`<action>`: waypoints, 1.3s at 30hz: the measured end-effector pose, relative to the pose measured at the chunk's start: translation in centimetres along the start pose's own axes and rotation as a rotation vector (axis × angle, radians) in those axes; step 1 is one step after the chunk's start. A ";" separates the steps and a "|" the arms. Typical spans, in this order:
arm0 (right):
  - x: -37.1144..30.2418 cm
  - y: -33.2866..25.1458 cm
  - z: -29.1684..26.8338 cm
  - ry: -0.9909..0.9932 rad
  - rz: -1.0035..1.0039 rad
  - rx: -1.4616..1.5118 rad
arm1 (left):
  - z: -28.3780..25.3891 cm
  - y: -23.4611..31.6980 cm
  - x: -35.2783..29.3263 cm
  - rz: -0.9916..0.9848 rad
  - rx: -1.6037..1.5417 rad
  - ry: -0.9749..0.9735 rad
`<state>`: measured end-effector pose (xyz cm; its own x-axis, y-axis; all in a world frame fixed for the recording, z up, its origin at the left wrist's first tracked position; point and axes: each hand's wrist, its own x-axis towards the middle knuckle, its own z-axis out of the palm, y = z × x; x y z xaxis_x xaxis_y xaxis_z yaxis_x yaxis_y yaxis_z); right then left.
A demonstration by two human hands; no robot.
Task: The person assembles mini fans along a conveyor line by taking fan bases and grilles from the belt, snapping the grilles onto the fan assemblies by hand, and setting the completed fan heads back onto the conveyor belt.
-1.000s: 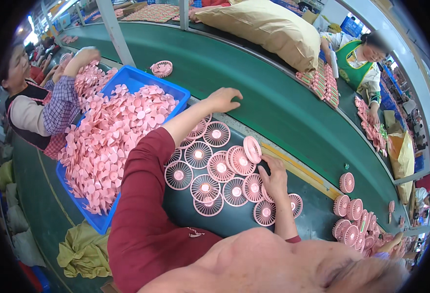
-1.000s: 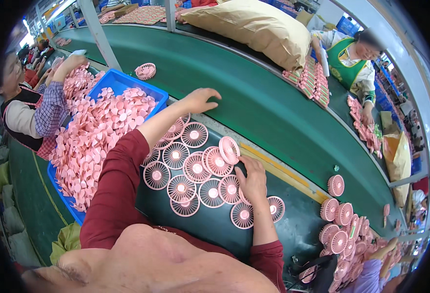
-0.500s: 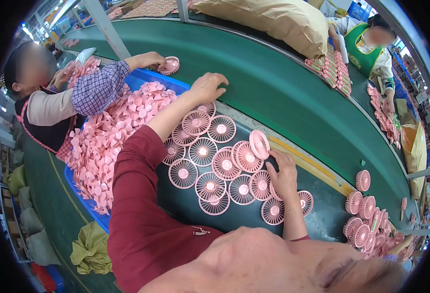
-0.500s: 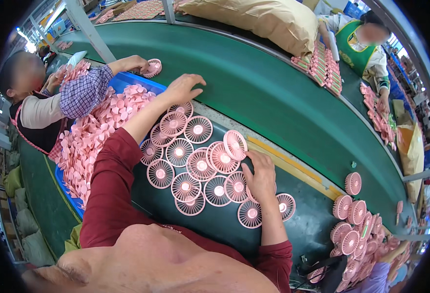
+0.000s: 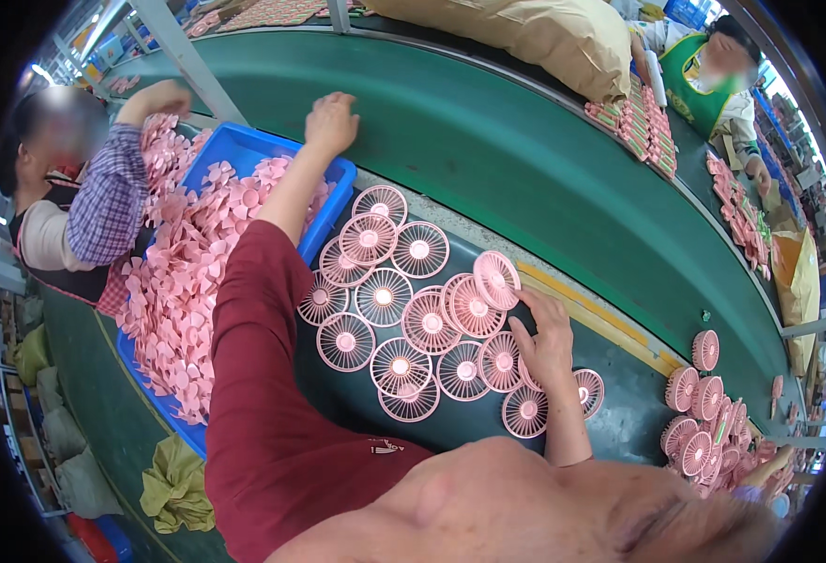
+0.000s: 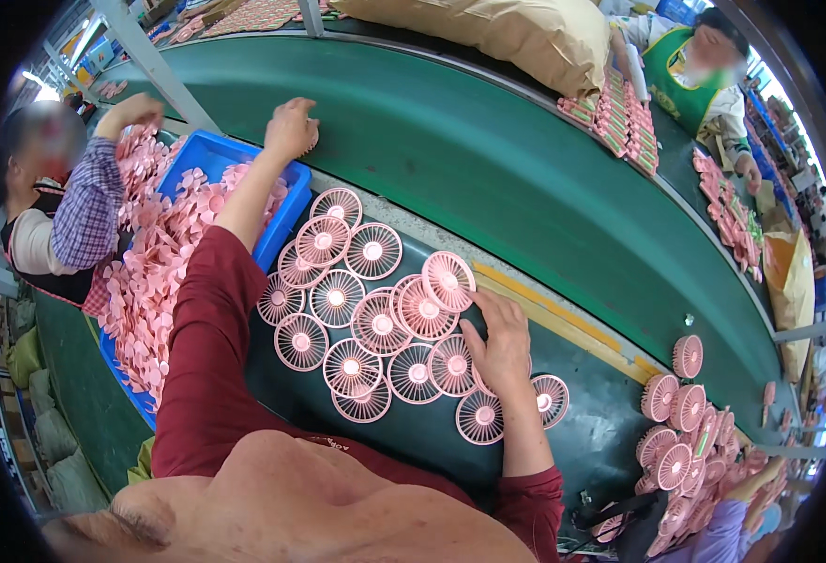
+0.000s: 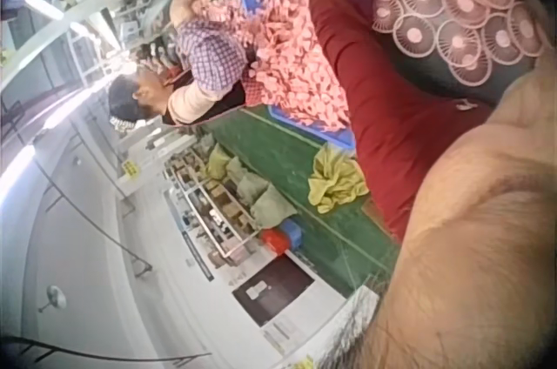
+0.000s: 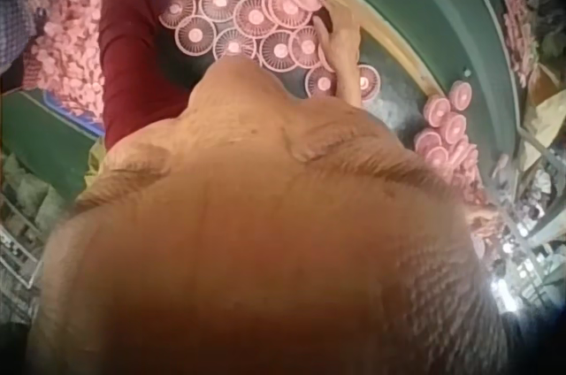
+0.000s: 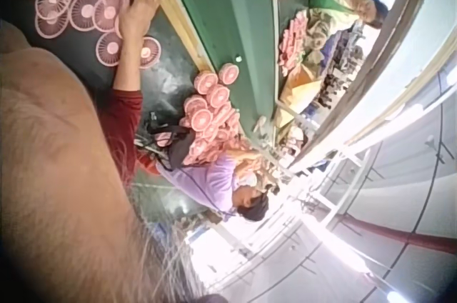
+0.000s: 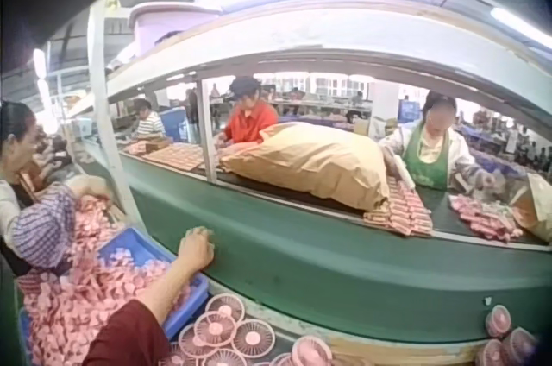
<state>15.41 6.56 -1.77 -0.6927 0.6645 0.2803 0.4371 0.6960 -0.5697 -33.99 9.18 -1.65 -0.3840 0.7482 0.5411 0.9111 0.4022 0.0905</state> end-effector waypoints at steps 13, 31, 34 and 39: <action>2.6 -0.4 0.1 -0.077 -0.080 0.000 | 8.3 -2.1 3.1 0.202 -0.263 -0.422; 1.6 0.5 -5.4 0.389 0.140 0.836 | -8.0 25.1 -13.1 -0.715 -2.209 -0.579; 1.1 0.1 -5.5 0.398 0.171 0.571 | -9.6 27.9 -15.6 -0.721 -2.412 -0.802; 0.4 -1.4 -3.8 0.534 -0.011 0.123 | -9.9 29.2 -16.8 -0.692 -2.431 -0.842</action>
<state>16.74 6.89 2.11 -0.2950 0.7256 0.6216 0.3387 0.6877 -0.6421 0.51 3.12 0.12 0.0356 0.9956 -0.0869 -0.8525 0.0756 0.5172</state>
